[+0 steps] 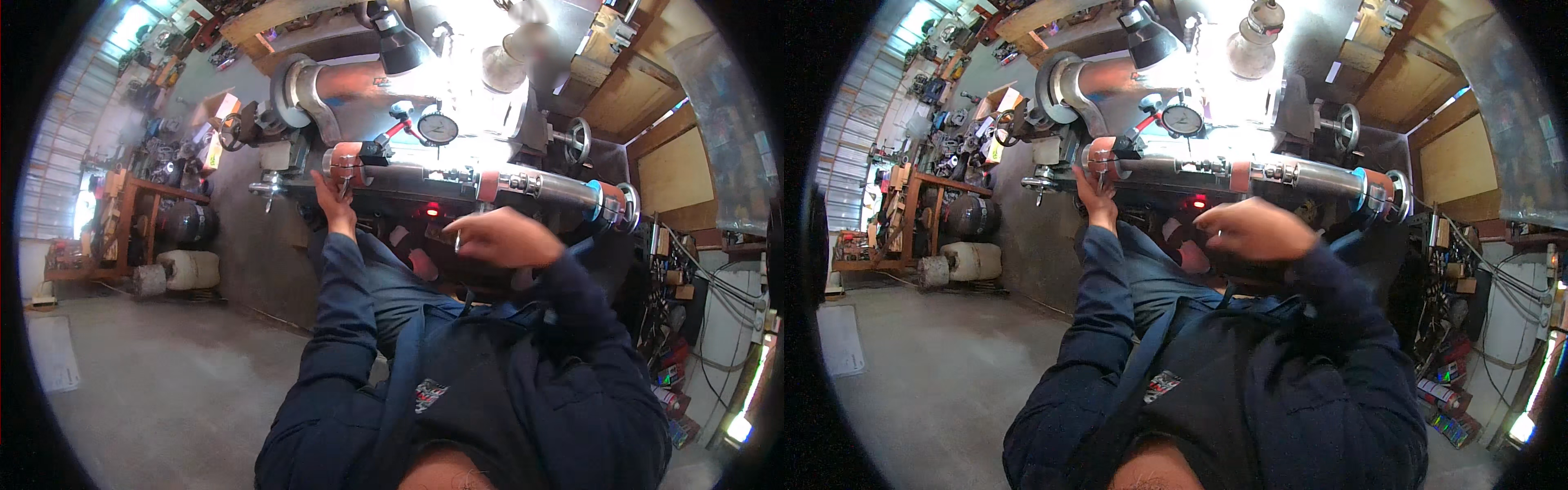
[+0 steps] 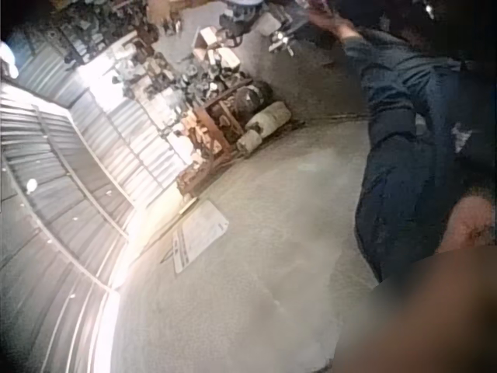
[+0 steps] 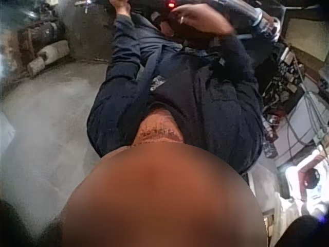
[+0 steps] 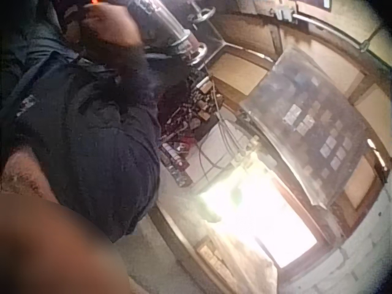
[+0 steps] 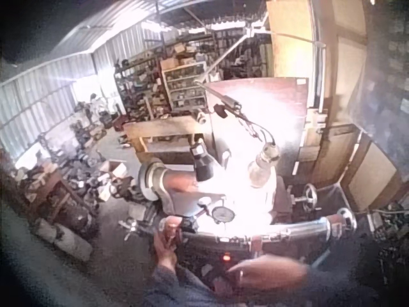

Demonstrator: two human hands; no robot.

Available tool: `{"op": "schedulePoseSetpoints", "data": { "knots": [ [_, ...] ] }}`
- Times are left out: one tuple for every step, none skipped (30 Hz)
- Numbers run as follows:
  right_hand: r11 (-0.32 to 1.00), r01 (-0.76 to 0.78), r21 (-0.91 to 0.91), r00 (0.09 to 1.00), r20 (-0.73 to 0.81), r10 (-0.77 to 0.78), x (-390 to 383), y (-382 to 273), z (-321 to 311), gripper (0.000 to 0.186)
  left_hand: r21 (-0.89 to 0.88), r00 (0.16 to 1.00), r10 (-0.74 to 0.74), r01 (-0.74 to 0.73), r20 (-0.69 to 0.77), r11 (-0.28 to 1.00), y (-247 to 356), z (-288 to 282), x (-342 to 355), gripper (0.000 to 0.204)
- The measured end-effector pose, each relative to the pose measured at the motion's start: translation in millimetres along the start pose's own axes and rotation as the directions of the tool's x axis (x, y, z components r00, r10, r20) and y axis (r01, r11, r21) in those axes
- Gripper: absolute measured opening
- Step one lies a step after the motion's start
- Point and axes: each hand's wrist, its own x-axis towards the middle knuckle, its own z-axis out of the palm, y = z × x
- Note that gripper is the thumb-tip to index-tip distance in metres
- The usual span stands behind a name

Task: Operating a metal lathe and using a dial indicator to measure a machined part.

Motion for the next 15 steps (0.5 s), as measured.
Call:
{"op": "schedulePoseSetpoints", "data": {
  "knots": [
    [0.991,-0.017,-0.132,0.986,-0.165,-0.005,-26,-3,-30,0.032,-0.007,0.999,-0.007,0.007,-0.036,1.0,3,7,0,0.051],
    [0.985,-0.155,-0.072,0.913,-0.393,0.115,-46,-5,-51,0.024,-0.005,1.0,0.014,-0.014,0.009,1.0,6,13,-1,0.053],
    [0.963,-0.202,-0.178,0.765,-0.643,0.041,-65,-3,-69,0.02,-0.003,0.998,0.036,-0.036,0.059,0.999,9,16,-3,0.056],
    [0.94,-0.309,-0.143,0.599,-0.797,0.076,-77,3,-90,0.022,0.073,0.988,0.081,-0.091,0.132,0.993,12,18,-5,0.061],
    [0.875,-0.446,-0.186,0.525,-0.846,0.088,-89,9,-111,0.029,0.083,0.989,0.077,-0.088,0.128,0.993,16,18,-6,0.061],
    [0.831,-0.499,-0.244,0.541,-0.837,0.079,-98,17,-121,0.032,0.14,0.988,0.048,-0.068,0.144,0.988,19,17,-6,0.061],
    [0.735,-0.647,-0.203,0.475,-0.861,0.181,-104,24,-128,0.034,0.199,0.987,0.024,-0.056,0.159,0.978,22,16,-4,0.06],
    [0.799,-0.552,-0.24,0.571,-0.807,0.152,-106,34,-130,0.036,0.174,0.979,0.012,-0.048,0.203,0.984,25,14,-1,0.054],
    [0.811,-0.562,-0.163,0.579,-0.778,0.244,-107,43,-128,0.038,0.176,0.978,0.01,-0.047,0.206,0.983,26,14,4,0.054],
    [0.741,-0.645,-0.185,0.568,-0.765,0.303,-111,48,-128,0.036,0.133,0.969,0.03,-0.064,0.245,0.989,26,15,12,0.051],
    [0.749,-0.628,-0.209,0.574,-0.775,0.265,-111,53,-127,0.036,0.083,0.946,0.072,-0.103,0.315,0.991,25,17,20,0.049],
    [0.733,-0.64,-0.231,0.592,-0.756,0.279,-111,57,-126,0.035,0.057,0.978,0.081,-0.093,0.194,0.994,22,20,27,0.041],
    [0.716,-0.651,-0.252,0.608,-0.738,0.293,-110,59,-125,0.033,0.056,0.976,0.079,-0.092,0.202,0.994,19,19,31,0.041],
    [0.747,-0.62,-0.24,0.613,-0.743,0.27,-110,61,-124,0.029,0.021,0.975,0.101,-0.107,0.196,0.994,15,18,34,0.04],
    [0.726,-0.641,-0.248,0.609,-0.741,0.284,-109,61,-123,0.029,-0.013,0.978,0.124,-0.124,0.166,0.992,12,17,39,0.038]
  ]
}}
